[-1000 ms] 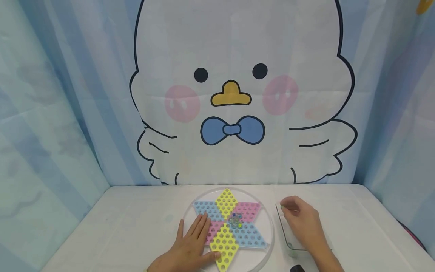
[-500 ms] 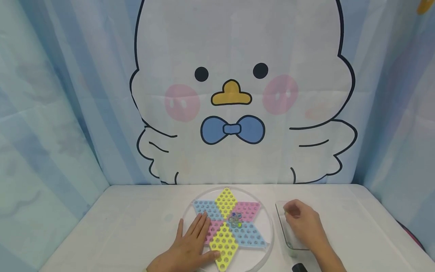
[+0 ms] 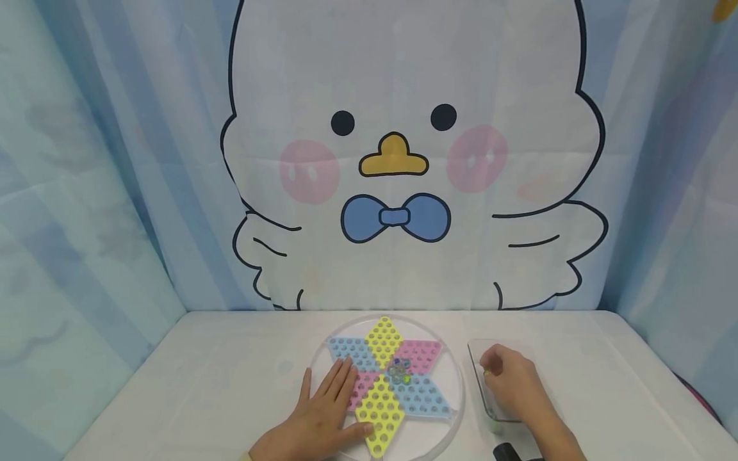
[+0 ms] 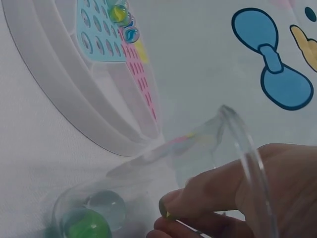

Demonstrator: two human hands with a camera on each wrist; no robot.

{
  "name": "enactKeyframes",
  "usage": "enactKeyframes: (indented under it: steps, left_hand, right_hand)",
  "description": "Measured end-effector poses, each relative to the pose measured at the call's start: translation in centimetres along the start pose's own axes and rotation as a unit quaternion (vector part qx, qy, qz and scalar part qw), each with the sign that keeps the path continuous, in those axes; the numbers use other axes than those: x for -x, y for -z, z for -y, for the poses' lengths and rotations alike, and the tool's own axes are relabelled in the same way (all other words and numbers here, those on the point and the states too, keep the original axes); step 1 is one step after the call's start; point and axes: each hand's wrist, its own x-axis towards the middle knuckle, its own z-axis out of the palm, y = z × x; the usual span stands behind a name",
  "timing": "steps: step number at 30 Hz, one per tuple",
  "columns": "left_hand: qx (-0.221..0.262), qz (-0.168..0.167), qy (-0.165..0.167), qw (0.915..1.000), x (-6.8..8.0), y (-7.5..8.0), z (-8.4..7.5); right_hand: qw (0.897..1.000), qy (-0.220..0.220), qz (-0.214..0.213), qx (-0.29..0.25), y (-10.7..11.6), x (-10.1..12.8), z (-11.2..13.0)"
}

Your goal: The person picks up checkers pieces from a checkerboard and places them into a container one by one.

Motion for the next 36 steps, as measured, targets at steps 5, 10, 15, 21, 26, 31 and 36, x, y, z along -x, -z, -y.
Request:
enactKeyframes:
  steps: [5, 10, 15, 21, 26, 31, 36]
  left_hand:
    - [-0.009, 0.008, 0.004, 0.9999, 0.0, 0.1, -0.1]
    - [-0.006, 0.003, 0.001, 1.0, -0.1, 0.1, 0.0]
    - [-0.008, 0.01, 0.008, 0.9999, -0.1, 0.1, -0.1]
    - [-0.013, 0.018, 0.014, 0.9997, 0.0, 0.3, -0.3]
    - [-0.019, 0.016, 0.016, 0.9996, 0.0, 0.4, -0.4]
    - [-0.015, 0.024, 0.021, 0.9994, -0.1, 0.4, -0.4]
    - [-0.015, 0.027, 0.023, 0.9993, -0.2, 0.3, -0.4]
  right_hand:
    - [1.0, 0.02, 0.0, 0.003, 0.0, 0.0, -0.3]
    - [0.999, 0.038, -0.009, 0.005, -0.1, 0.1, -0.3]
    - [1.0, 0.02, -0.011, 0.002, 0.1, 0.3, 0.2]
    - [1.0, 0.0, -0.02, -0.008, 0.6, 0.5, 0.7]
    - [0.999, 0.016, -0.044, -0.018, 1.0, 0.8, 1.0]
    - [0.992, 0.068, -0.109, -0.019, 1.1, 1.4, 1.5]
    - [0.984, 0.099, -0.146, -0.03, 0.9, 1.7, 2.5]
